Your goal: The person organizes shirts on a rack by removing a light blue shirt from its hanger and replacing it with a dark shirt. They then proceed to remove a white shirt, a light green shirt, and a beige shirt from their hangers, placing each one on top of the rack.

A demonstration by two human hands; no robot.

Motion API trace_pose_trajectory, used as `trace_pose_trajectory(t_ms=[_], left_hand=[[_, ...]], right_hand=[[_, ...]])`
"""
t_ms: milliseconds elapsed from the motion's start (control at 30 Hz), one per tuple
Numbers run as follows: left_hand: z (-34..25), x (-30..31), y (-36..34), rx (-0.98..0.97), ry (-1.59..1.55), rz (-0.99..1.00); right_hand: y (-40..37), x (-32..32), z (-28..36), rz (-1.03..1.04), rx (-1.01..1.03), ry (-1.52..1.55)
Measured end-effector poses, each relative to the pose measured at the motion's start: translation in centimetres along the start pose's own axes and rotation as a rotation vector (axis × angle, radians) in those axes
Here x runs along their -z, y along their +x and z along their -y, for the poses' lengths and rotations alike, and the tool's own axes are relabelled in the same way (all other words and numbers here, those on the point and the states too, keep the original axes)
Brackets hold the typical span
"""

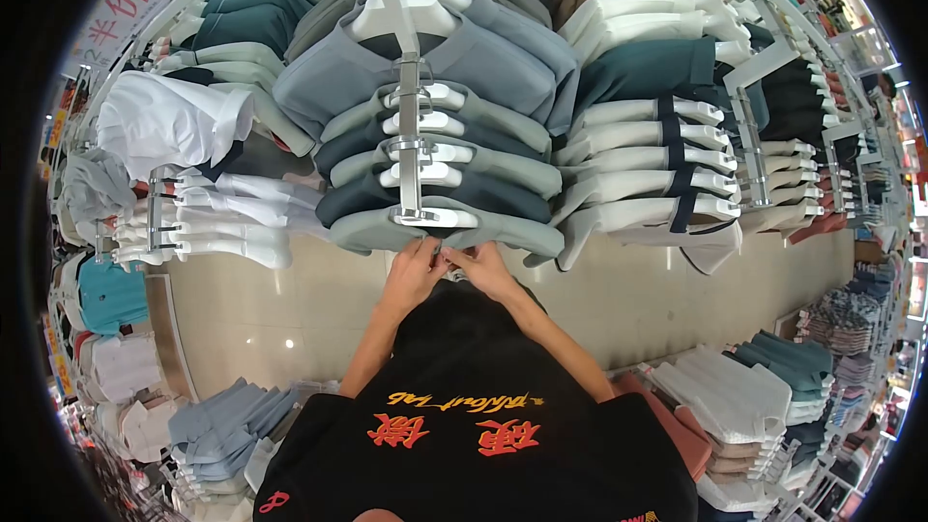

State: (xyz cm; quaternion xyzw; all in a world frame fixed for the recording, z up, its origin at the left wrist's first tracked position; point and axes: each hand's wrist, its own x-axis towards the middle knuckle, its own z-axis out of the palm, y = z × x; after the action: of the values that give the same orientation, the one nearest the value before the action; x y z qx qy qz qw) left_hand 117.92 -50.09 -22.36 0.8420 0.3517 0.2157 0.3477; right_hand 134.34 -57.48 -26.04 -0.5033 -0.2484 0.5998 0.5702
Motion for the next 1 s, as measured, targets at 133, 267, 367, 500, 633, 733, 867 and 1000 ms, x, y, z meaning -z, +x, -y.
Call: trace_pose_trajectory(t_ms=[133, 267, 367, 500, 633, 733, 867, 1000], left_hand=[[1.2, 0.4, 0.1, -0.006, -0.088, 0.049], [1.8, 1.3, 0.3, 0.010, -0.213, 0.109], [1.6, 2.2, 0.9, 0.023, -0.272, 0.122], [1.0, 2.5, 1.1, 0.119, -0.347, 0.122], [1.6, 1.4, 0.9, 0.129, -0.451, 0.079], [1.3, 1.9, 1.0, 0.112, -0.408, 0.107], [0.4, 2.5, 0.8, 0.209, -0.296, 0.042], [2.4, 1.9, -0.2, 0.176, -0.040, -0.028]], right_hand=[[-0.2, -1.0, 0.4, -0.038, -0.019, 0.085], [-0.3, -1.3, 0.1, -0.067, -0.029, 0.092], [-0.3, -1.6, 0.4, -0.056, -0.016, 0.142], [-0.5, -1.5, 0.2, -0.033, -0.032, 0.182], [-1.0, -1.9, 0.6, -0.059, -0.051, 0.248], [-1.1, -1.8, 0.1, -0.087, -0.057, 0.249], [-0.9, -1.3, -1.1, -0.254, -0.056, 0.207], [-0.8, 0.0, -2.7, -0.314, 0.019, 0.115]])
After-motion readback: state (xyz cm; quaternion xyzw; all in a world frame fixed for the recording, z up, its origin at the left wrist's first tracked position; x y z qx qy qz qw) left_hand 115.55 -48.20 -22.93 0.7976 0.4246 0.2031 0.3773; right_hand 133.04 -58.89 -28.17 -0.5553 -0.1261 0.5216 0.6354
